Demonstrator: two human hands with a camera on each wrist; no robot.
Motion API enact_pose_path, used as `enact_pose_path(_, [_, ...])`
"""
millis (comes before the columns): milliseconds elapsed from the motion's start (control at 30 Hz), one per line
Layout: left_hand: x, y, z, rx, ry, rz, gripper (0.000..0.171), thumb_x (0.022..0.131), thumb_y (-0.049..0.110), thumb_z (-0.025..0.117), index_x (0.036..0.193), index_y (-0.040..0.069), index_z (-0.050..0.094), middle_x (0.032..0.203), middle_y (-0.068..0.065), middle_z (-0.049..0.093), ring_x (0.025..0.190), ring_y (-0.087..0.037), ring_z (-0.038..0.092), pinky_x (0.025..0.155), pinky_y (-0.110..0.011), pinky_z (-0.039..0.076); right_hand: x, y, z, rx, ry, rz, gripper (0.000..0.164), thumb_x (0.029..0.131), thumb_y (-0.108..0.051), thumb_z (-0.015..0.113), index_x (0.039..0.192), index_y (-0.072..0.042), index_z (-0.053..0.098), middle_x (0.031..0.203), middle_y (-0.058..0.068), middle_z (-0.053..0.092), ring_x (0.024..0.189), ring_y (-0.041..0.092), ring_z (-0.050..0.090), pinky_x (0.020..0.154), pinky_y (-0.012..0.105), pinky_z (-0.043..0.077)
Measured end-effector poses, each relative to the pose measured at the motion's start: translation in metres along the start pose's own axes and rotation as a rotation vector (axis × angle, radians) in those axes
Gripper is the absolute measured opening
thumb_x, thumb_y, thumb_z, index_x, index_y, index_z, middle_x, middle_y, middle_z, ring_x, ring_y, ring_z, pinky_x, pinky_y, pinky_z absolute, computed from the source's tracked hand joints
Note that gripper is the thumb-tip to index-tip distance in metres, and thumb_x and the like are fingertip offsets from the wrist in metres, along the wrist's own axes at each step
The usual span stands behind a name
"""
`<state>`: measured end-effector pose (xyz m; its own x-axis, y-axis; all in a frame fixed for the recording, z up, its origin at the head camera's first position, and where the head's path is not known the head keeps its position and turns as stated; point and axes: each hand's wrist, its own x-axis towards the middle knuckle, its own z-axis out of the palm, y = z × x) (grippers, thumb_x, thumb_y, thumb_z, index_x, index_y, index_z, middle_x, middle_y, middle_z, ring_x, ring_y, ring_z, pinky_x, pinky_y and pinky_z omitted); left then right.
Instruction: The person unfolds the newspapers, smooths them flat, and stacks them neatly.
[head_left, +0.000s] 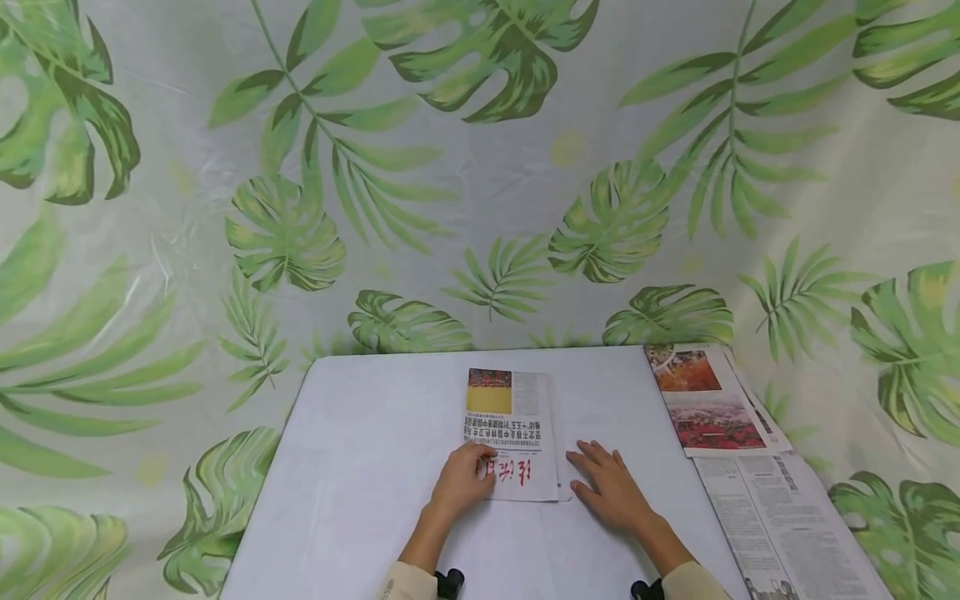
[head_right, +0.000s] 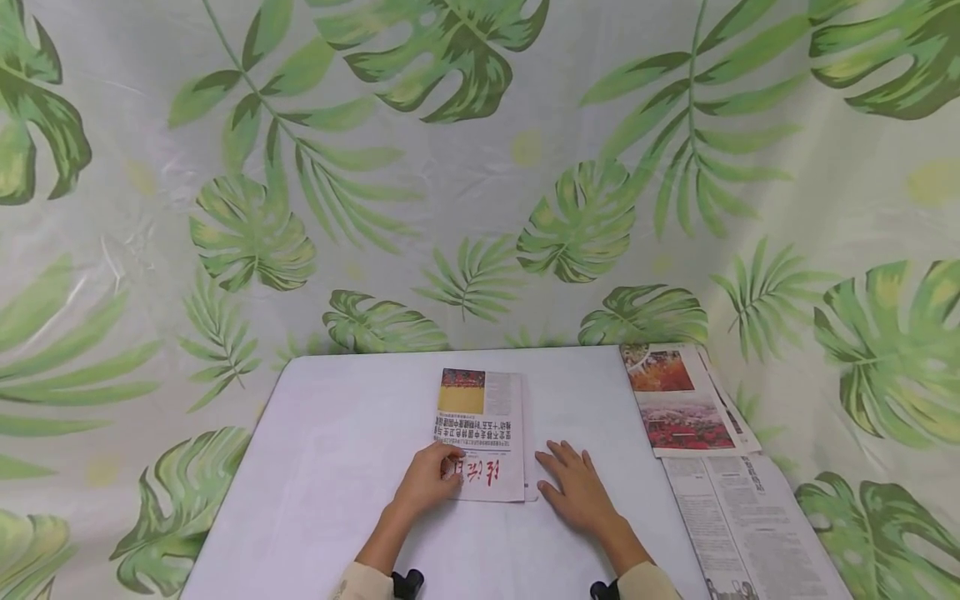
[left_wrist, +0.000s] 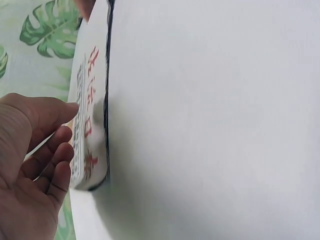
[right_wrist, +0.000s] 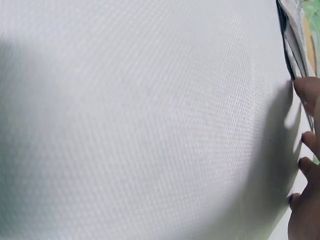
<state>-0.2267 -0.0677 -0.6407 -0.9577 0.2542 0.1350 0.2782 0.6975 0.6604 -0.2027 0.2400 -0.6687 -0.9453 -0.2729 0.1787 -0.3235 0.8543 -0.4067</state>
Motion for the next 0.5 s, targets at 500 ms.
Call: enact_pose_path(500, [0.016,0.037,0.047,-0.012,-0.079,0.087,0.03,0.087,0.026,0.077,0.115,0.016,0.074,0.107,0.002,0.07,0.092,-0.01,0.057,0.082,-0.03,0.051,0.004,-0.003,0.004,-0.011,-0.024,-0.013,0.051,0.094,-0.045,0.07,0.14,-0.024,0.065,0.155,0.016,0.05,0.148,0.049,0.036,0.115,0.078,0.02])
